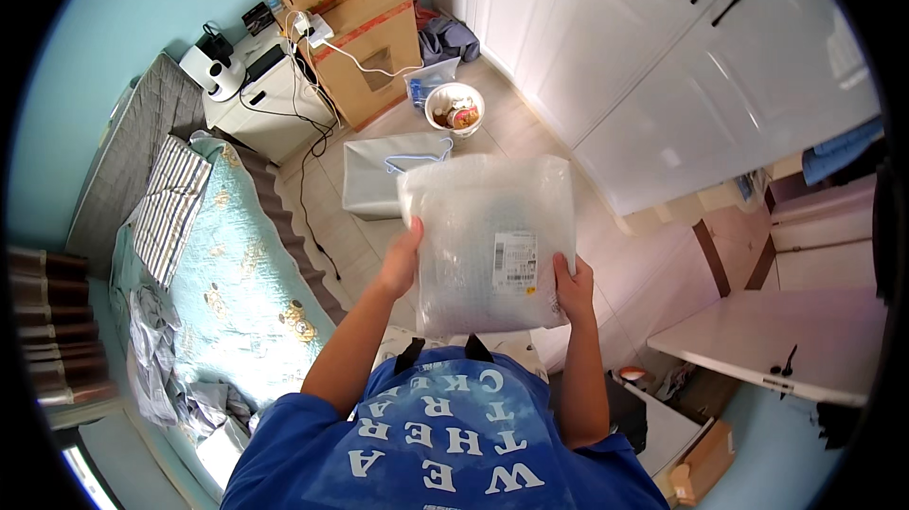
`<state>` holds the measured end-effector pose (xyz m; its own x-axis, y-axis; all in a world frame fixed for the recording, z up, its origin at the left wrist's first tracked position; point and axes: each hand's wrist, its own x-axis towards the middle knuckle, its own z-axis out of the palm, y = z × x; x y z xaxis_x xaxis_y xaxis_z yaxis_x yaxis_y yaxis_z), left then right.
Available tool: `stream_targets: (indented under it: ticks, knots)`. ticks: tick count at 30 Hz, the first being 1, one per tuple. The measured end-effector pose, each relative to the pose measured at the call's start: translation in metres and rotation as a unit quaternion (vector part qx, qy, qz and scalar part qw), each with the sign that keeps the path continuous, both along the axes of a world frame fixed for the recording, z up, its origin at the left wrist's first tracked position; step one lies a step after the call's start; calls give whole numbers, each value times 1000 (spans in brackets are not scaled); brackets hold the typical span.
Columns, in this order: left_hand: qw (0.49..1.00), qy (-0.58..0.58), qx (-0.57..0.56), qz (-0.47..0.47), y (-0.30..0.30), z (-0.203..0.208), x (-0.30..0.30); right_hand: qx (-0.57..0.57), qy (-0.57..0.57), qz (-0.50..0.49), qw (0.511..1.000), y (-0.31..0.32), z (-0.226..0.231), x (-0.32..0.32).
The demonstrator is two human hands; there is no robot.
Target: The person organizes a cluttered bedroom by picking up items from the floor and desk, including a hanger, a plastic bag, a laptop, and several books. They place the laptop on the bed, sit down, and briefly read a book before stacking it with other books and placing them on a shelf.
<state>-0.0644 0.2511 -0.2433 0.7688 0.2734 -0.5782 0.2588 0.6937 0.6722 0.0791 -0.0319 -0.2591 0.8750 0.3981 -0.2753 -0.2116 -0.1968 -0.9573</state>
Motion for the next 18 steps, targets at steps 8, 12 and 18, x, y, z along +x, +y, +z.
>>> stream_targets:
  ticks: [8,12,18]
  knots:
    - [967,33,205,-145,-30,-39,142,42,58,206,976,21,12,188]
    - [965,-19,253,-62,-34,-39,197,-16,41,280,959,29,33,261]
    - [896,-34,434,-85,13,-24,229,-38,92,183,978,66,11,305]
